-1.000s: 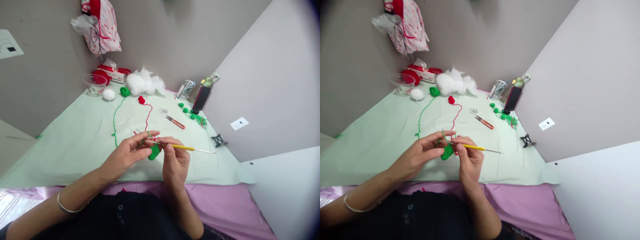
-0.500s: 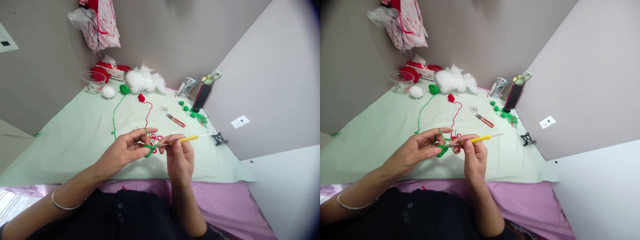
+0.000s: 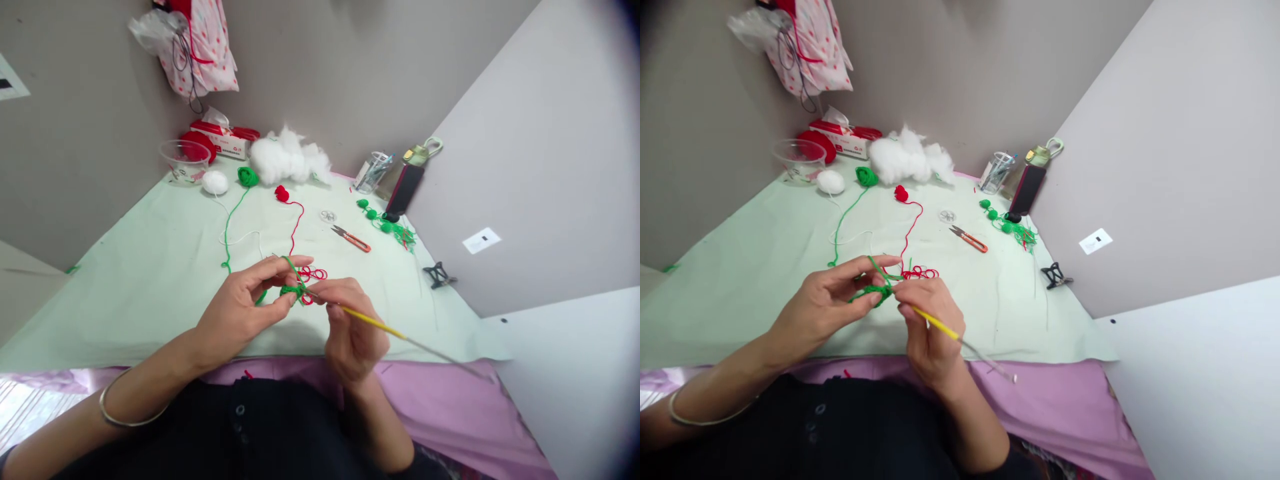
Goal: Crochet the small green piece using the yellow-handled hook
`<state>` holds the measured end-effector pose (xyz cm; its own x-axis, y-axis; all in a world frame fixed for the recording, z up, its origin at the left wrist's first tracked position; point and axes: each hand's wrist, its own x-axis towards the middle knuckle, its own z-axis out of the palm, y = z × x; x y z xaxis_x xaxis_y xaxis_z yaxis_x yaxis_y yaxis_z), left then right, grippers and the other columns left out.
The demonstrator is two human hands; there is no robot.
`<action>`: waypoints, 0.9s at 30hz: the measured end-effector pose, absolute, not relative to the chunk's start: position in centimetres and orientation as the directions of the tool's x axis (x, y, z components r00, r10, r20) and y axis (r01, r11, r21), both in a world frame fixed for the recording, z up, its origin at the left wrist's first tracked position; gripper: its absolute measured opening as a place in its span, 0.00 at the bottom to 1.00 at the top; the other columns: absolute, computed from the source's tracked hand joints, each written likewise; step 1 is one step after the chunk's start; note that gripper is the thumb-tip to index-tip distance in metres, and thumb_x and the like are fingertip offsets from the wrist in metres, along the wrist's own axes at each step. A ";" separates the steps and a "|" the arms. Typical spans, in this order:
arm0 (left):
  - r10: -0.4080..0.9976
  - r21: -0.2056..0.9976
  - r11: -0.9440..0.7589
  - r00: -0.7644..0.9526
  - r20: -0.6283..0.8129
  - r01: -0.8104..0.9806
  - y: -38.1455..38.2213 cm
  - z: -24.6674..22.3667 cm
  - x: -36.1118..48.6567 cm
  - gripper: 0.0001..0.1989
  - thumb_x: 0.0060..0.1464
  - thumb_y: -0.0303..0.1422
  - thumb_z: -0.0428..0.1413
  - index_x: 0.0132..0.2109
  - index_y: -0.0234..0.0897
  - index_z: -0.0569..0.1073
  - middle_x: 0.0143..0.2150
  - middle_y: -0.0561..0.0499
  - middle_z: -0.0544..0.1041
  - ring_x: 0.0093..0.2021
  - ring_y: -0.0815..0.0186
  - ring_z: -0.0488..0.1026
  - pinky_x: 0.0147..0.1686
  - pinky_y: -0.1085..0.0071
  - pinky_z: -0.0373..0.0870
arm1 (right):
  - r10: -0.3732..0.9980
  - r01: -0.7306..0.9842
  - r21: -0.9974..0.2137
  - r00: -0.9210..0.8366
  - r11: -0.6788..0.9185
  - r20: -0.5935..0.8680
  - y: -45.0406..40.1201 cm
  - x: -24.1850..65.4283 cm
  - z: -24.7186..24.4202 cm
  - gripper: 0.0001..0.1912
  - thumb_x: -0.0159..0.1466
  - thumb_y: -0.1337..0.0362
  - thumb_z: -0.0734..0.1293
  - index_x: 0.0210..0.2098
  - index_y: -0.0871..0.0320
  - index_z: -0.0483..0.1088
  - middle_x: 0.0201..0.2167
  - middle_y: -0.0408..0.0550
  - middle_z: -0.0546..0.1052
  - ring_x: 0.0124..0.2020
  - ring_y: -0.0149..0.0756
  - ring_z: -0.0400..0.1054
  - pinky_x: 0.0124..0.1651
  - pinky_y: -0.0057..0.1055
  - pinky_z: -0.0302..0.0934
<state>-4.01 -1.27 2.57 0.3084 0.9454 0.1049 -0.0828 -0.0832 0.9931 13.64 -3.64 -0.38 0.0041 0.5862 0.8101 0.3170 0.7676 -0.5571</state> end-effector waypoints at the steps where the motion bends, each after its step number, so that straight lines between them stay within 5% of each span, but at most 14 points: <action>1: 0.947 0.992 -0.106 0.297 0.123 -0.075 -1.4 2.5 -4.0 0.19 0.59 0.28 0.64 0.57 0.45 0.82 0.42 0.52 0.77 0.48 0.63 0.76 0.59 0.64 0.71 | 0.553 0.334 -0.521 0.001 0.785 0.834 -3.6 13.6 -0.5 0.13 0.73 0.69 0.62 0.51 0.51 0.76 0.41 0.49 0.83 0.41 0.39 0.78 0.40 0.40 0.73; 8: 0.941 0.972 -0.221 0.244 0.234 -0.079 -2.0 2.4 -3.7 0.17 0.60 0.30 0.65 0.55 0.45 0.83 0.39 0.52 0.78 0.46 0.64 0.76 0.56 0.66 0.73 | 0.590 0.200 -0.599 0.111 0.775 0.800 -3.1 12.9 -0.7 0.11 0.74 0.68 0.62 0.46 0.51 0.76 0.36 0.48 0.83 0.36 0.38 0.77 0.35 0.38 0.72; 13: 0.969 0.972 -0.121 0.187 0.159 -0.199 -2.3 2.1 -3.0 0.18 0.58 0.31 0.67 0.56 0.45 0.83 0.37 0.55 0.76 0.42 0.68 0.77 0.53 0.70 0.76 | 0.544 0.134 -0.598 0.294 0.791 0.786 -2.7 11.4 -1.3 0.10 0.75 0.65 0.62 0.45 0.51 0.76 0.35 0.46 0.82 0.34 0.36 0.77 0.30 0.35 0.72; 19: 0.974 0.953 -0.046 0.200 0.110 -0.298 -1.9 2.1 -2.7 0.18 0.56 0.30 0.69 0.54 0.44 0.83 0.36 0.57 0.76 0.40 0.71 0.75 0.47 0.75 0.76 | 0.584 0.042 -0.624 0.310 0.780 0.751 -2.8 11.3 -1.2 0.10 0.75 0.66 0.63 0.45 0.52 0.77 0.36 0.46 0.83 0.34 0.35 0.77 0.31 0.33 0.71; 27: 0.969 0.969 0.000 0.238 0.061 -0.248 -1.6 2.2 -3.1 0.25 0.57 0.27 0.66 0.61 0.39 0.78 0.37 0.56 0.74 0.42 0.70 0.75 0.54 0.70 0.74 | 0.496 0.320 -0.519 0.156 0.793 0.854 -2.9 12.1 -1.5 0.11 0.75 0.66 0.62 0.45 0.52 0.77 0.35 0.47 0.83 0.36 0.38 0.79 0.35 0.38 0.74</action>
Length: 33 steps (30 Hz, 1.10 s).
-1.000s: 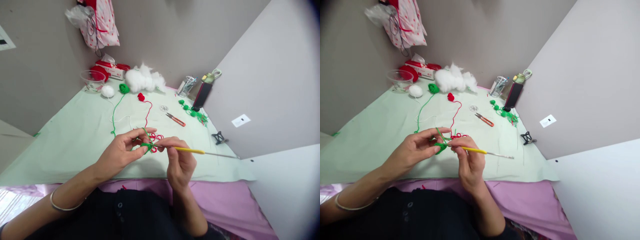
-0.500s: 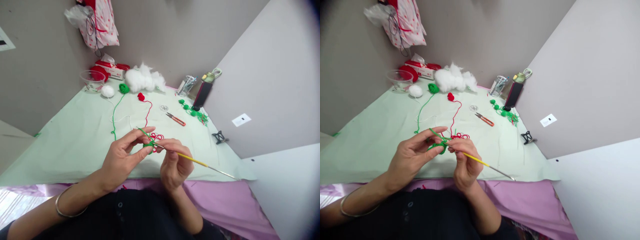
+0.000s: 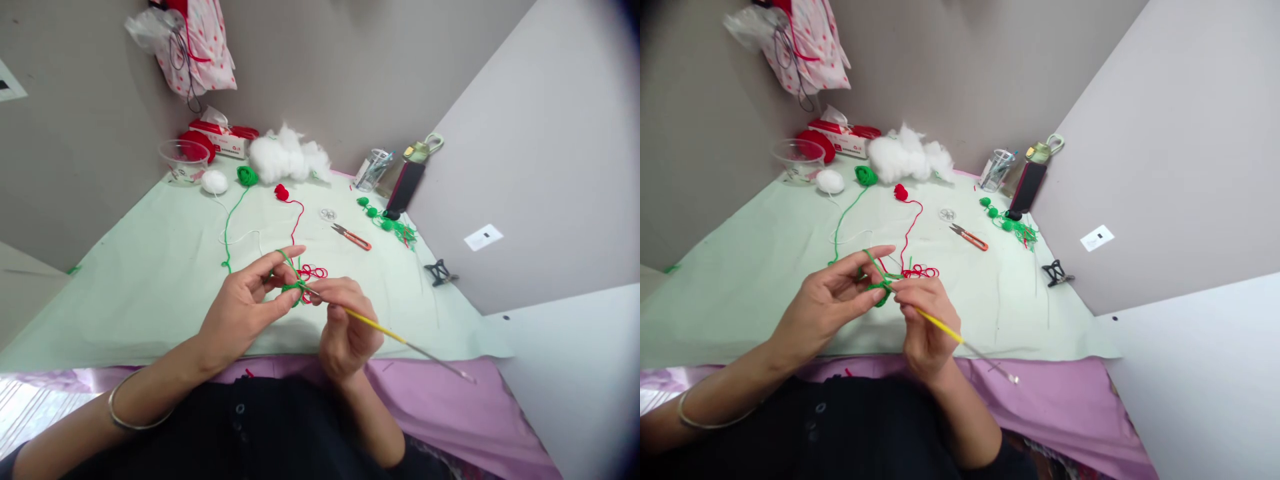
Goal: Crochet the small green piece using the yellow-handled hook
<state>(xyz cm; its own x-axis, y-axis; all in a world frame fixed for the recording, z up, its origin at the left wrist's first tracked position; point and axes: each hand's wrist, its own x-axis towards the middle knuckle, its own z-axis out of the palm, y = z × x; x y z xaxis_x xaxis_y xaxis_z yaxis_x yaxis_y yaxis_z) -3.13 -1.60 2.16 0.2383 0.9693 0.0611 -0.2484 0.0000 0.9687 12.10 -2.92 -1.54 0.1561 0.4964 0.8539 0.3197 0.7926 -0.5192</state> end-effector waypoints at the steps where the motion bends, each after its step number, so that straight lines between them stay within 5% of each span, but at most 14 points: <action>1: 0.966 0.966 0.022 0.256 0.046 -0.259 -1.5 2.1 -3.1 0.27 0.57 0.28 0.66 0.63 0.39 0.76 0.37 0.56 0.73 0.42 0.70 0.74 0.53 0.70 0.74 | 0.459 0.363 -0.475 0.136 0.801 0.878 -2.9 12.1 -1.9 0.11 0.74 0.65 0.62 0.46 0.52 0.77 0.36 0.48 0.83 0.36 0.38 0.79 0.35 0.38 0.74; 6: 0.967 0.970 0.024 0.251 0.039 -0.242 -1.2 2.0 -3.1 0.30 0.56 0.30 0.66 0.65 0.39 0.75 0.36 0.56 0.71 0.40 0.69 0.73 0.52 0.68 0.74 | 0.363 0.478 -0.339 0.044 0.810 0.931 -3.0 12.2 -2.8 0.12 0.72 0.68 0.65 0.51 0.51 0.78 0.44 0.52 0.84 0.41 0.39 0.79 0.36 0.37 0.75; 12: 0.972 0.990 -0.094 0.206 0.113 -0.102 -1.3 2.7 -3.6 0.26 0.55 0.28 0.65 0.61 0.40 0.78 0.36 0.55 0.73 0.42 0.66 0.75 0.54 0.65 0.73 | 0.678 0.086 -0.692 0.145 0.717 0.720 -2.5 12.4 -0.9 0.10 0.74 0.65 0.63 0.44 0.52 0.78 0.36 0.47 0.83 0.32 0.34 0.75 0.34 0.35 0.71; 16: 0.952 0.978 0.020 0.302 0.045 -0.208 -1.1 2.1 -3.5 0.27 0.56 0.30 0.66 0.63 0.40 0.77 0.37 0.54 0.75 0.42 0.66 0.75 0.52 0.65 0.74 | 0.727 0.019 -0.740 0.168 0.673 0.665 -2.5 12.2 -1.1 0.10 0.75 0.64 0.63 0.43 0.52 0.77 0.35 0.45 0.81 0.30 0.33 0.73 0.32 0.34 0.69; 18: 0.947 0.956 0.081 0.322 0.014 -0.281 -1.1 1.7 -3.1 0.28 0.54 0.30 0.68 0.63 0.40 0.77 0.37 0.55 0.75 0.41 0.66 0.75 0.49 0.67 0.74 | 0.640 0.209 -0.659 0.159 0.722 0.752 -2.6 12.1 -1.7 0.10 0.74 0.66 0.63 0.45 0.51 0.77 0.35 0.45 0.80 0.34 0.34 0.75 0.33 0.34 0.72; 21: 0.942 0.905 0.171 0.335 -0.034 -0.390 -1.3 1.4 -2.6 0.31 0.53 0.31 0.71 0.64 0.40 0.76 0.36 0.55 0.75 0.39 0.68 0.73 0.45 0.71 0.73 | 0.373 0.592 -0.340 0.071 0.730 0.925 -2.8 12.0 -2.7 0.13 0.70 0.71 0.68 0.50 0.49 0.79 0.40 0.48 0.80 0.41 0.37 0.77 0.38 0.36 0.75; 24: 0.898 0.837 0.330 0.419 -0.136 -0.436 -1.3 1.5 -2.7 0.33 0.53 0.34 0.71 0.65 0.40 0.76 0.37 0.53 0.77 0.41 0.68 0.73 0.45 0.74 0.71 | 0.239 0.711 -0.176 0.011 0.681 0.971 -2.9 12.1 -2.9 0.16 0.68 0.73 0.70 0.51 0.49 0.80 0.43 0.49 0.79 0.43 0.38 0.76 0.39 0.36 0.75; 26: 0.854 0.790 0.429 0.482 -0.197 -0.438 -1.0 1.8 -3.1 0.31 0.52 0.35 0.72 0.63 0.39 0.78 0.37 0.52 0.77 0.41 0.68 0.72 0.44 0.74 0.70 | 0.336 0.627 -0.293 0.053 0.721 0.940 -3.0 12.4 -2.3 0.14 0.70 0.71 0.68 0.51 0.49 0.79 0.42 0.48 0.79 0.42 0.37 0.76 0.38 0.36 0.75; 30: 0.867 0.826 0.386 0.467 -0.173 -0.411 -0.3 2.4 -4.2 0.27 0.53 0.33 0.70 0.61 0.41 0.81 0.42 0.51 0.78 0.39 0.70 0.71 0.42 0.76 0.68 | 0.620 0.184 -0.662 0.239 0.727 0.748 -3.2 13.0 -0.7 0.10 0.74 0.66 0.64 0.45 0.52 0.79 0.34 0.45 0.78 0.33 0.33 0.73 0.34 0.34 0.71; 33: 0.868 0.866 0.327 0.483 -0.116 -0.379 -0.4 2.6 -4.1 0.26 0.55 0.33 0.69 0.61 0.42 0.81 0.41 0.50 0.79 0.41 0.67 0.72 0.44 0.72 0.69 | 0.759 -0.034 -0.772 0.210 0.635 0.616 -3.2 12.9 0.0 0.10 0.74 0.62 0.64 0.42 0.52 0.78 0.35 0.45 0.78 0.31 0.32 0.73 0.32 0.32 0.70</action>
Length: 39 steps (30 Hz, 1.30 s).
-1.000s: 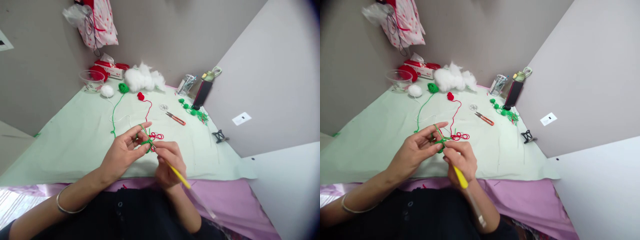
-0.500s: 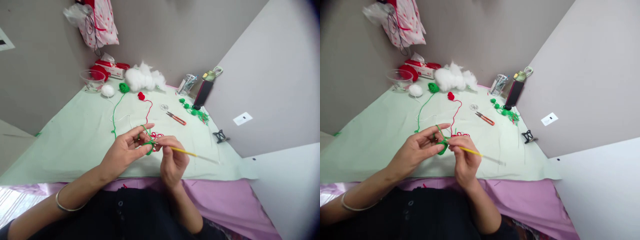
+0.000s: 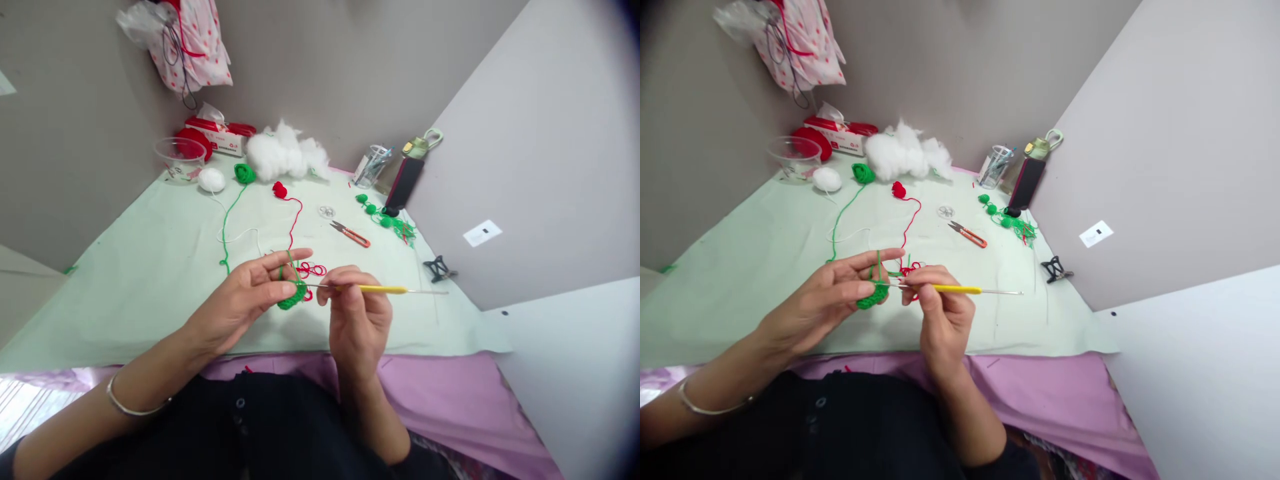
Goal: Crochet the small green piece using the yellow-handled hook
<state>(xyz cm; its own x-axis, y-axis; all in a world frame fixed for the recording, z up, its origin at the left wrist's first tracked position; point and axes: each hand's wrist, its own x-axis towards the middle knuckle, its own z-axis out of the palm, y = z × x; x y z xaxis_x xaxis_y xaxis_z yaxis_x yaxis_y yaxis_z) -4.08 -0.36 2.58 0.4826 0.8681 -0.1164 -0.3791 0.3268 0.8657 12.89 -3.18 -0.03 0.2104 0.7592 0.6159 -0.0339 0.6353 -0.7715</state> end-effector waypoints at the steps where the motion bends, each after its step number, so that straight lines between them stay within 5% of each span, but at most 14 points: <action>1: 0.868 0.873 0.311 0.487 -0.100 -0.375 -0.5 2.6 -3.9 0.25 0.55 0.33 0.69 0.60 0.41 0.81 0.41 0.50 0.79 0.41 0.66 0.72 0.45 0.71 0.69 | 0.772 -0.034 -0.782 0.190 0.623 0.607 -3.2 12.8 0.0 0.10 0.74 0.62 0.65 0.42 0.52 0.79 0.36 0.46 0.80 0.33 0.33 0.74 0.34 0.33 0.71; 7: 0.927 0.899 0.175 0.375 -0.013 -0.401 -1.0 2.0 -2.7 0.27 0.53 0.32 0.71 0.60 0.42 0.80 0.37 0.53 0.79 0.40 0.66 0.74 0.47 0.67 0.72 | 0.695 0.220 -0.718 0.184 0.661 0.695 -3.2 12.1 -0.9 0.11 0.72 0.68 0.67 0.47 0.49 0.81 0.39 0.46 0.83 0.42 0.35 0.77 0.44 0.36 0.74; 11: 0.901 0.857 0.269 0.429 -0.063 -0.439 -0.8 1.7 -2.7 0.28 0.53 0.31 0.71 0.61 0.43 0.80 0.40 0.52 0.81 0.44 0.65 0.75 0.49 0.69 0.72 | 0.469 0.504 -0.452 0.103 0.736 0.877 -3.2 12.3 -1.8 0.18 0.69 0.73 0.69 0.52 0.45 0.80 0.48 0.49 0.82 0.47 0.38 0.77 0.44 0.38 0.74; 14: 0.839 0.795 0.421 0.520 -0.158 -0.437 -0.4 1.9 -3.1 0.22 0.54 0.35 0.70 0.56 0.40 0.83 0.39 0.50 0.81 0.43 0.66 0.74 0.47 0.71 0.71 | 0.556 0.375 -0.573 0.164 0.728 0.814 -3.1 12.8 -1.3 0.14 0.71 0.69 0.67 0.50 0.48 0.80 0.41 0.48 0.82 0.39 0.37 0.77 0.39 0.37 0.74; 18: 0.847 0.829 0.388 0.510 -0.149 -0.403 -0.2 2.0 -3.5 0.19 0.55 0.34 0.69 0.54 0.42 0.85 0.40 0.51 0.81 0.39 0.69 0.73 0.44 0.73 0.70 | 0.770 -0.060 -0.787 0.260 0.615 0.582 -3.0 13.2 -0.1 0.10 0.73 0.63 0.65 0.42 0.51 0.80 0.32 0.44 0.78 0.27 0.30 0.71 0.30 0.31 0.69; 25: 0.855 0.932 0.207 0.517 -0.025 -0.297 -0.8 1.7 -3.5 0.22 0.58 0.35 0.68 0.60 0.46 0.81 0.50 0.48 0.81 0.52 0.59 0.76 0.54 0.63 0.72 | 0.856 -0.099 -0.859 0.196 0.503 0.478 -2.7 13.0 -0.6 0.08 0.71 0.58 0.69 0.40 0.52 0.81 0.34 0.45 0.82 0.32 0.32 0.74 0.34 0.29 0.70; 30: 0.850 0.940 0.189 0.527 -0.011 -0.285 -0.7 1.8 -4.1 0.24 0.58 0.35 0.68 0.61 0.47 0.80 0.45 0.50 0.78 0.45 0.62 0.76 0.51 0.64 0.72 | 0.898 -0.277 -0.857 0.201 0.435 0.391 -2.3 13.3 -0.3 0.10 0.68 0.55 0.71 0.37 0.54 0.80 0.30 0.44 0.81 0.25 0.28 0.71 0.27 0.27 0.67; 39: 0.895 0.966 0.098 0.445 0.019 -0.237 -0.9 2.1 -4.1 0.20 0.58 0.34 0.68 0.57 0.46 0.83 0.41 0.51 0.76 0.46 0.62 0.74 0.49 0.67 0.72 | 0.876 -0.235 -0.845 0.165 0.481 0.453 -2.8 13.5 0.1 0.11 0.73 0.57 0.66 0.38 0.54 0.77 0.29 0.44 0.82 0.26 0.30 0.72 0.30 0.29 0.69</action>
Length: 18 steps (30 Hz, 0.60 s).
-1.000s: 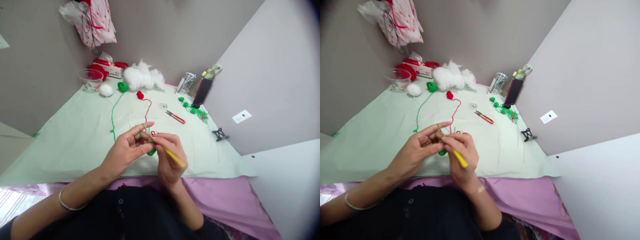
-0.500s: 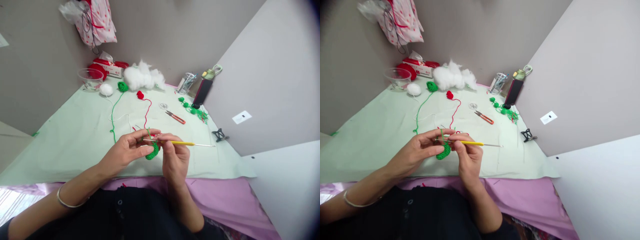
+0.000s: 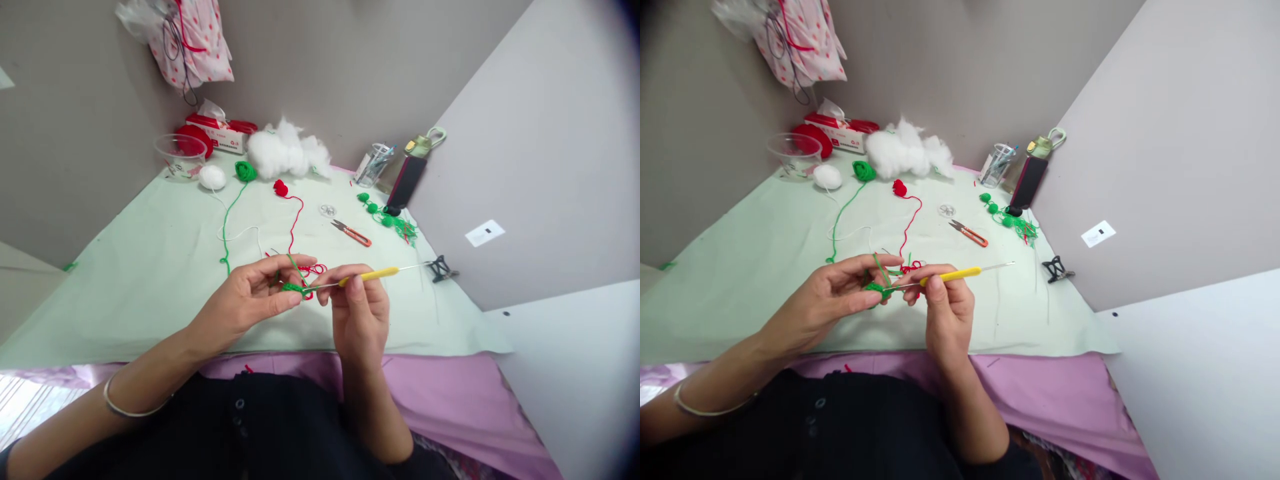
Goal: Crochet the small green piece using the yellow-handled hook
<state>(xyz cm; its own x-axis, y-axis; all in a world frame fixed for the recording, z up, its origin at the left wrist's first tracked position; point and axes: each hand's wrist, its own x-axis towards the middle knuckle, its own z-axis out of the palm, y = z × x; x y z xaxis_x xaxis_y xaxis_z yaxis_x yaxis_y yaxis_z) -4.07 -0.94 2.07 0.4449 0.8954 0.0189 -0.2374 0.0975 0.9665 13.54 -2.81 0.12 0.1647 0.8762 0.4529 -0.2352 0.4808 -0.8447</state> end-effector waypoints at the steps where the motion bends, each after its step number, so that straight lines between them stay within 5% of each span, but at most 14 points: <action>1: 0.899 0.968 0.092 0.438 0.020 -0.232 -0.9 2.0 -4.1 0.19 0.58 0.34 0.68 0.57 0.47 0.83 0.41 0.51 0.76 0.45 0.63 0.74 0.49 0.67 0.72 | 0.869 -0.222 -0.841 0.161 0.494 0.468 -2.9 13.6 0.1 0.11 0.73 0.58 0.66 0.38 0.54 0.77 0.30 0.45 0.82 0.27 0.30 0.73 0.31 0.29 0.69; 12: 0.920 0.978 0.033 0.389 0.051 -0.206 -1.0 2.0 -4.1 0.17 0.58 0.32 0.67 0.54 0.49 0.84 0.39 0.53 0.77 0.44 0.65 0.75 0.51 0.68 0.73 | 0.767 0.058 -0.778 0.139 0.625 0.627 -4.0 13.7 0.2 0.10 0.75 0.63 0.62 0.43 0.53 0.76 0.36 0.47 0.83 0.31 0.34 0.75 0.33 0.35 0.72; 18: 0.925 0.979 0.043 0.379 0.037 -0.201 -0.9 2.1 -4.0 0.17 0.57 0.31 0.69 0.53 0.48 0.84 0.36 0.56 0.76 0.43 0.69 0.77 0.54 0.70 0.73 | 0.597 0.253 -0.593 0.071 0.764 0.799 -3.9 13.4 -0.5 0.12 0.74 0.69 0.61 0.49 0.53 0.76 0.38 0.49 0.84 0.38 0.38 0.78 0.37 0.39 0.74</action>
